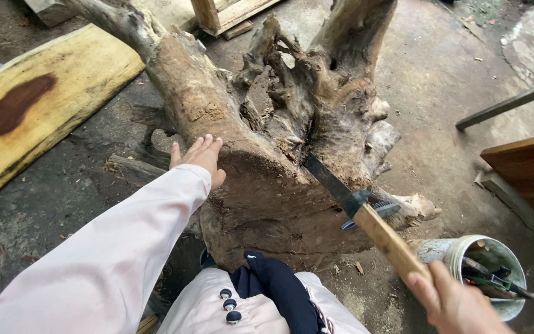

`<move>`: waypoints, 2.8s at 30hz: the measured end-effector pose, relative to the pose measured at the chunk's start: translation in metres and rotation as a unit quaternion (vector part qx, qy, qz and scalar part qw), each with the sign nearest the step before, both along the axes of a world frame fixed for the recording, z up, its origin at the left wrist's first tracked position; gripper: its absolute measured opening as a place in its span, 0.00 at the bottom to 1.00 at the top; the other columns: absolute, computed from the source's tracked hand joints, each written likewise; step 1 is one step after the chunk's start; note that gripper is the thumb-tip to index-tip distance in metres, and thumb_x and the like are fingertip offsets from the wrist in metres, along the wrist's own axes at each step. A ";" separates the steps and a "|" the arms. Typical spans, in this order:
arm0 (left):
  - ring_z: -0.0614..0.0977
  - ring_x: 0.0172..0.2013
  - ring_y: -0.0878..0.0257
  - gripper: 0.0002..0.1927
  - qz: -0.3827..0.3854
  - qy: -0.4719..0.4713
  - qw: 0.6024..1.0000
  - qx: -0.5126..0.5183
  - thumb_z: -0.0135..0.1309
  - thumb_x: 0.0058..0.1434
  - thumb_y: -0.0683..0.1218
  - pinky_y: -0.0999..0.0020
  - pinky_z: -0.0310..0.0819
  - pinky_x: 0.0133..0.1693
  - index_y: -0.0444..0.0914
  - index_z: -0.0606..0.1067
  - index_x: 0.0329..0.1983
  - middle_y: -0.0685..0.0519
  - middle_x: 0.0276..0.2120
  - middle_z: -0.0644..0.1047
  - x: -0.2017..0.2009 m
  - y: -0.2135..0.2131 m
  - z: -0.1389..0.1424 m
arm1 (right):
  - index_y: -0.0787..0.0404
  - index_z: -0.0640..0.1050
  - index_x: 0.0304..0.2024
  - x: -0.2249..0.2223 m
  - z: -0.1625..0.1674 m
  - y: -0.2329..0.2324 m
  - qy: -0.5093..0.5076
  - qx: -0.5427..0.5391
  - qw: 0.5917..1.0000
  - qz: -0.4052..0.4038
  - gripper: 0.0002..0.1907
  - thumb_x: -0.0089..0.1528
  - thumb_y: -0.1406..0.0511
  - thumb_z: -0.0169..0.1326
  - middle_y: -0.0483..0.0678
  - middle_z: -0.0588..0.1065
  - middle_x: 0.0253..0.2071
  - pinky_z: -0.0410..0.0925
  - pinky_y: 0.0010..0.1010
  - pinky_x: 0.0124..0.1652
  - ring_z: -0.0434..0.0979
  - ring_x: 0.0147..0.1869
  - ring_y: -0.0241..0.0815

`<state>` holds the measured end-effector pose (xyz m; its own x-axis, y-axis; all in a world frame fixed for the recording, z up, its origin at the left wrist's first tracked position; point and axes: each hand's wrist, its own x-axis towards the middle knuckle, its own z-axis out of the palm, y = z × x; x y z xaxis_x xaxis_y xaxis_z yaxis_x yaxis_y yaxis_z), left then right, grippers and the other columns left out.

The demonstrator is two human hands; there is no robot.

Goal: The person takes carving tools from a bucket, carries them to a large tree root on the workshop floor, and scrapes and cleans the root's surface and crevices with a chisel-like blade and a small pointed tool, steadying the root with the other hand.

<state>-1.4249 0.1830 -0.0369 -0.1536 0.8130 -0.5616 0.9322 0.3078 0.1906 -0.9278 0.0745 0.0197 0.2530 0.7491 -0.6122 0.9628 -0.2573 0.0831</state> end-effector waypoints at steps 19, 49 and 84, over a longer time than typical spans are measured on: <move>0.44 0.76 0.67 0.42 -0.054 0.035 0.998 -0.025 0.53 0.65 0.53 0.46 0.29 0.73 0.54 0.46 0.78 0.62 0.78 0.44 0.000 -0.002 0.005 | 0.49 0.71 0.50 -0.022 0.047 0.014 -0.071 -0.028 0.997 0.029 0.22 0.68 0.44 0.38 0.51 0.80 0.28 0.79 0.40 0.37 0.87 0.33 0.48; 0.43 0.76 0.68 0.46 -0.050 0.027 0.998 -0.036 0.54 0.65 0.52 0.47 0.27 0.73 0.55 0.42 0.79 0.63 0.79 0.41 -0.003 -0.004 -0.002 | 0.57 0.73 0.48 -0.020 -0.103 -0.041 0.246 0.036 0.943 -0.222 0.21 0.69 0.48 0.47 0.53 0.72 0.20 0.67 0.36 0.22 0.71 0.18 0.43; 0.44 0.76 0.67 0.46 -0.067 0.026 0.997 -0.025 0.54 0.64 0.52 0.49 0.29 0.73 0.53 0.42 0.79 0.61 0.79 0.41 0.002 -0.009 -0.004 | 0.53 0.66 0.63 -0.026 -0.110 -0.088 0.259 0.037 0.919 -0.295 0.27 0.67 0.48 0.48 0.51 0.69 0.17 0.63 0.37 0.20 0.67 0.15 0.45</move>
